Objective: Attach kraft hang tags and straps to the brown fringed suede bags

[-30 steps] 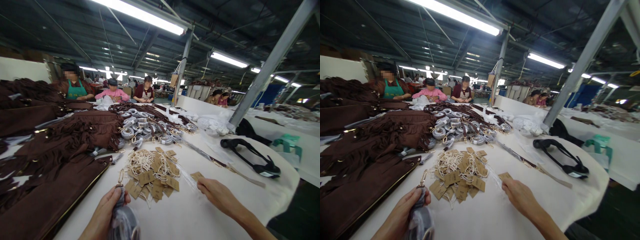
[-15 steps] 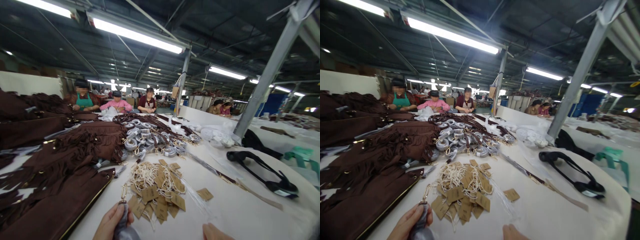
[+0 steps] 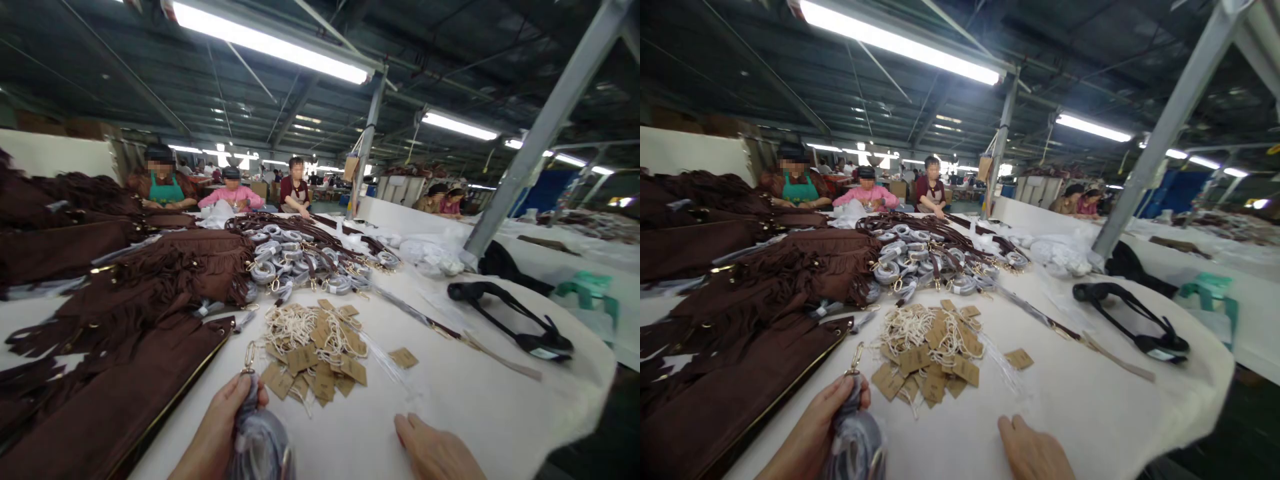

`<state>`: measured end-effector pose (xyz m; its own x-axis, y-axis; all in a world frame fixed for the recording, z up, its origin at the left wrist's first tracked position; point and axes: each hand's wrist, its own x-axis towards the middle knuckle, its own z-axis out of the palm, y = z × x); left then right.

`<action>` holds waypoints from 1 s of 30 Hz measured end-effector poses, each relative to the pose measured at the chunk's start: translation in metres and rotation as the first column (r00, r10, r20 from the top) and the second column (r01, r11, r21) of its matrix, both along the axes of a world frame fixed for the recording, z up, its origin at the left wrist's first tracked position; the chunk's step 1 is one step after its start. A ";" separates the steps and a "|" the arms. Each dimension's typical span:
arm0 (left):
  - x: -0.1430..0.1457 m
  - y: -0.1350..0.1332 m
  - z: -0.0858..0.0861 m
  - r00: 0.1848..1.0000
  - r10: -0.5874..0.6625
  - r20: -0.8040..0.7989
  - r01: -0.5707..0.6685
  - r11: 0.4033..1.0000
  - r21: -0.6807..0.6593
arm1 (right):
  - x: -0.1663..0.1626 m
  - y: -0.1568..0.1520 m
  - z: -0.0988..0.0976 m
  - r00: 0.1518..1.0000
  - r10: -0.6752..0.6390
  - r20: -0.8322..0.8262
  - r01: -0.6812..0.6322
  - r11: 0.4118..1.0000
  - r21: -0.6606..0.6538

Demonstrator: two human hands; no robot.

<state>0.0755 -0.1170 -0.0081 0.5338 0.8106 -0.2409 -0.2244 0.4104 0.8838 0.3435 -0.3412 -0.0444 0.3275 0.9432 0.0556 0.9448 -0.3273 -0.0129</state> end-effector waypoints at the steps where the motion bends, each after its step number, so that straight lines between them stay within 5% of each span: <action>1: 0.000 -0.002 0.004 1.000 -0.019 -0.014 0.019 1.000 -0.006 | -0.004 0.000 0.005 1.000 -0.019 -0.002 0.019 0.998 -0.059; 5: 0.000 -0.005 0.012 0.997 -0.066 -0.028 0.066 0.998 -0.023 | -0.013 0.001 0.023 0.997 -0.032 -0.074 0.021 0.989 -0.145; 13: 0.001 -0.006 0.012 0.997 -0.080 -0.010 0.079 0.996 -0.045 | -0.007 0.011 0.032 0.981 0.051 -0.186 -0.048 0.999 0.021; 16: 0.002 -0.005 0.012 0.997 -0.078 -0.023 0.077 0.996 -0.047 | -0.003 0.004 0.018 0.992 0.086 -0.095 -0.072 0.987 0.141; 22: 0.003 0.001 -0.001 0.997 -0.075 -0.037 0.072 0.995 -0.066 | -0.006 -0.039 -0.021 0.887 0.427 0.174 -0.458 0.860 0.224; 28: 0.005 0.001 -0.007 0.995 -0.097 -0.039 0.094 0.993 -0.066 | -0.019 -0.023 0.001 0.955 0.286 0.084 -0.298 0.915 0.271; 30: 0.004 -0.001 -0.006 0.994 -0.093 -0.050 0.090 0.994 -0.063 | -0.018 -0.012 0.000 0.939 0.330 0.100 -0.345 0.905 0.248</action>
